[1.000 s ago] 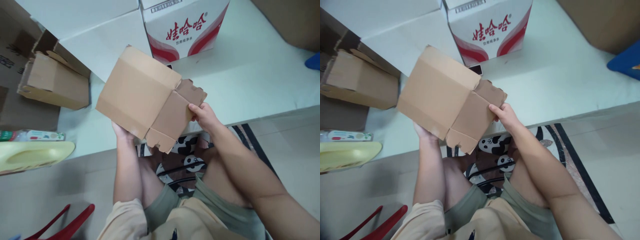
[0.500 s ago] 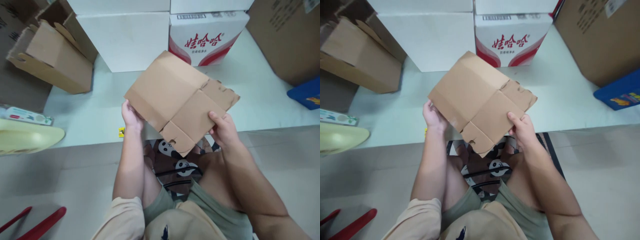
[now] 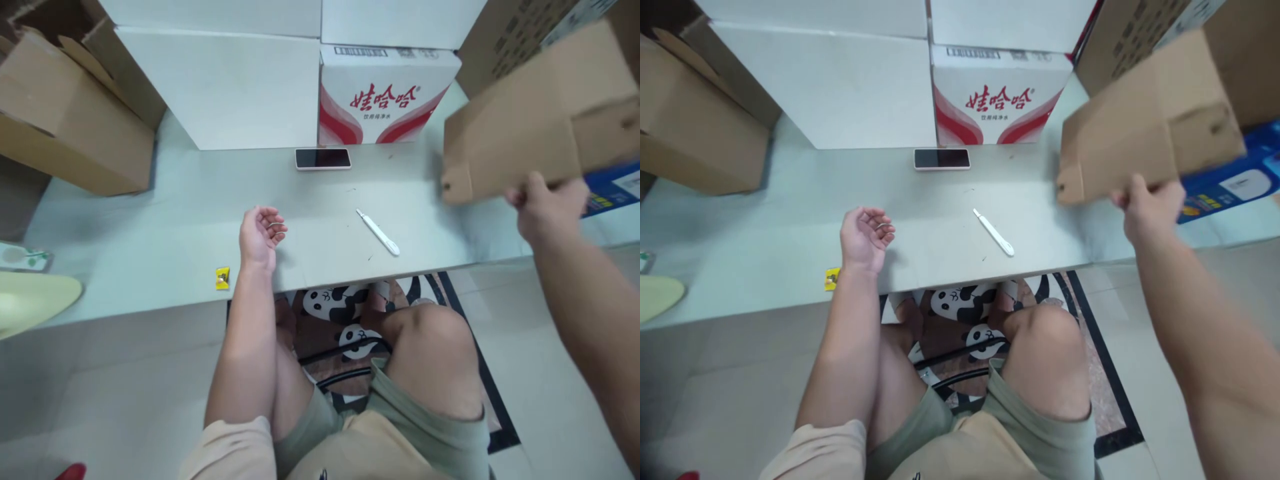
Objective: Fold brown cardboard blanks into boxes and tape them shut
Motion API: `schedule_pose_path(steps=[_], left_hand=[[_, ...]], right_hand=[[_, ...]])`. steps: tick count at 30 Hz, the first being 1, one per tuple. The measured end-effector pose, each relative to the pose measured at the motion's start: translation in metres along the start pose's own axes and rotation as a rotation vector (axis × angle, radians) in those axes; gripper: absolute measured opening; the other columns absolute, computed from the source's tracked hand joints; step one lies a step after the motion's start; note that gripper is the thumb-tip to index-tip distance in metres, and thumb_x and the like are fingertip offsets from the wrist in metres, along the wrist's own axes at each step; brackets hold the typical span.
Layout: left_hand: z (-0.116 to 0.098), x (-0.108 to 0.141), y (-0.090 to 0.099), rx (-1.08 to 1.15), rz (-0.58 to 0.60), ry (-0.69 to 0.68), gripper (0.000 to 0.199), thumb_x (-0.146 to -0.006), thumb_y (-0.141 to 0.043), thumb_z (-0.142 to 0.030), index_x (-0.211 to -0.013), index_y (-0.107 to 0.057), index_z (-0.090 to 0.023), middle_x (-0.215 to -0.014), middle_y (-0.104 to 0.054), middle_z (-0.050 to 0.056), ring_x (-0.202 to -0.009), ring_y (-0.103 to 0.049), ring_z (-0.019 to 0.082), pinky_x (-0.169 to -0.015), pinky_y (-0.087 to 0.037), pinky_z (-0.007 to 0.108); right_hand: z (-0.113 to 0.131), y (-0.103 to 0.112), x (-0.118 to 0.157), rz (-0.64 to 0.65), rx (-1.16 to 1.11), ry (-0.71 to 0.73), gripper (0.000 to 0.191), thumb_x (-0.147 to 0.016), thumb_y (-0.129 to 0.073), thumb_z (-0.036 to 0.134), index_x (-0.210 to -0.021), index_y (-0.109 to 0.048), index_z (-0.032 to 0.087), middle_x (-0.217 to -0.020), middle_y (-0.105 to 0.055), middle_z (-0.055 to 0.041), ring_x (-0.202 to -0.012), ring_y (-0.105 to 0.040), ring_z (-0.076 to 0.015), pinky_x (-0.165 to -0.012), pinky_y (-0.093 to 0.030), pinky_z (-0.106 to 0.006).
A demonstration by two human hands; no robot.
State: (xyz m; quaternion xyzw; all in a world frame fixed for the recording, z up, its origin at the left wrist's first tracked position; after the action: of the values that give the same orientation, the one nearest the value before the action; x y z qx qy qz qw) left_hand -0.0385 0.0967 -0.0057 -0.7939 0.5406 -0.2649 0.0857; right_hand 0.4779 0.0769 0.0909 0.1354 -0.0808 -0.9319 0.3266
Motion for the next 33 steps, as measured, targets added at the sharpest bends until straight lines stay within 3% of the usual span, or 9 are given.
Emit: schedule_pose_path(steps=[3, 6, 9, 13, 15, 20, 24, 29, 33], left_hand=[[0.001, -0.003, 0.000, -0.038, 0.006, -0.021, 0.032, -0.082, -0.058, -0.051, -0.072, -0.062, -0.020, -0.065, -0.062, 0.002, -0.048, -0.055, 0.011, -0.044, -0.040, 0.023], [0.000, -0.005, 0.000, -0.066, -0.006, -0.035, 0.031, -0.082, -0.057, -0.050, -0.073, -0.061, -0.020, -0.066, -0.061, 0.002, -0.048, -0.054, 0.011, -0.045, -0.039, 0.024], [-0.005, -0.004, -0.001, -0.043, -0.034, -0.042, 0.031, -0.082, -0.056, -0.048, -0.070, -0.060, -0.020, -0.064, -0.061, 0.003, -0.047, -0.052, 0.011, -0.044, -0.038, 0.023], [-0.011, 0.004, -0.005, 0.001, -0.021, -0.037, 0.032, -0.079, -0.058, -0.049, -0.067, -0.061, -0.019, -0.062, -0.060, 0.001, -0.045, -0.051, 0.008, -0.043, -0.038, 0.019], [-0.014, 0.008, -0.004, 0.019, -0.007, -0.019, 0.032, -0.078, -0.059, -0.049, -0.067, -0.062, -0.019, -0.061, -0.059, 0.000, -0.045, -0.051, 0.007, -0.043, -0.038, 0.018], [-0.026, 0.018, 0.013, 0.102, -0.054, -0.019, 0.032, -0.082, -0.057, -0.046, -0.065, -0.062, -0.019, -0.060, -0.059, 0.000, -0.043, -0.051, 0.006, -0.042, -0.037, 0.016], [-0.041, 0.021, 0.035, 0.210, -0.099, -0.024, 0.032, -0.086, -0.055, -0.041, -0.065, -0.062, -0.018, -0.058, -0.058, -0.001, -0.042, -0.049, 0.006, -0.043, -0.036, 0.016], [-0.056, 0.023, 0.057, 0.407, -0.153, 0.001, 0.035, -0.091, -0.049, -0.035, -0.063, -0.059, -0.017, -0.053, -0.052, -0.002, -0.040, -0.045, 0.006, -0.041, -0.032, 0.017], [-0.063, 0.029, 0.064, 0.696, -0.005, 0.113, 0.038, -0.094, -0.041, -0.033, -0.061, -0.054, -0.017, -0.045, -0.030, -0.006, -0.037, -0.036, 0.006, -0.040, -0.028, 0.016]], right_hand=[[0.003, -0.047, -0.051, 0.131, 0.086, -0.109, 0.022, -0.084, -0.067, 0.023, -0.069, -0.051, 0.022, -0.065, -0.062, -0.0003, -0.053, -0.062, -0.0095, -0.048, -0.042, -0.027], [-0.008, -0.077, -0.046, 0.321, 0.207, -0.114, 0.015, -0.084, -0.068, 0.025, -0.075, -0.057, 0.022, -0.068, -0.065, 0.0018, -0.047, -0.058, -0.0092, -0.050, -0.044, -0.029], [-0.024, -0.098, 0.012, 0.578, 0.332, -0.051, 0.010, -0.078, -0.074, 0.025, -0.084, -0.068, 0.020, -0.072, -0.069, -0.0015, -0.051, -0.060, -0.0115, -0.057, -0.049, -0.033], [-0.029, -0.130, 0.112, 0.974, 0.683, 0.255, 0.042, -0.079, -0.074, 0.041, -0.114, -0.068, 0.019, -0.103, -0.075, -0.0091, -0.079, -0.069, -0.0197, -0.075, -0.054, -0.035], [-0.026, -0.145, 0.145, 1.089, 0.905, 0.389, 0.049, -0.083, -0.067, 0.041, -0.127, -0.062, 0.018, -0.116, -0.073, -0.0124, -0.092, -0.069, -0.0237, -0.080, -0.053, -0.036], [0.001, -0.174, 0.174, 1.128, 1.036, 0.460, 0.017, -0.076, -0.065, 0.022, -0.092, -0.068, 0.020, -0.093, -0.074, -0.0085, -0.085, -0.067, -0.0240, -0.075, -0.047, -0.032], [0.041, -0.209, 0.199, 1.167, 0.931, 0.506, 0.012, -0.079, -0.056, 0.022, -0.090, -0.060, 0.022, -0.087, -0.071, -0.0038, -0.074, -0.063, -0.0181, -0.069, -0.044, -0.029], [0.096, -0.285, 0.254, 1.223, 0.717, 0.557, 0.007, -0.082, -0.046, 0.023, -0.088, -0.049, 0.023, -0.073, -0.060, 0.0004, -0.067, -0.056, -0.0153, -0.060, -0.041, -0.026], [0.145, -0.357, 0.316, 1.257, 0.463, 0.704, 0.013, -0.080, -0.058, 0.027, -0.077, -0.046, 0.023, -0.068, -0.052, 0.0023, -0.065, -0.048, -0.0136, -0.062, -0.041, -0.028]])
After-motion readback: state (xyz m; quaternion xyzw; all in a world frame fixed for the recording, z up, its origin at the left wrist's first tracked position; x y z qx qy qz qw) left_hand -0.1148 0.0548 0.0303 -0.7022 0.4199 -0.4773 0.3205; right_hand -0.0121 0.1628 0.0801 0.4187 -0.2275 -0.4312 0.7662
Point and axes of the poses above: each hand's wrist, its own x-axis away from the middle knuckle, its own y-axis out of the back of the hand, z = x × y, the point moved 6 cm from there along -x, towards the middle knuckle
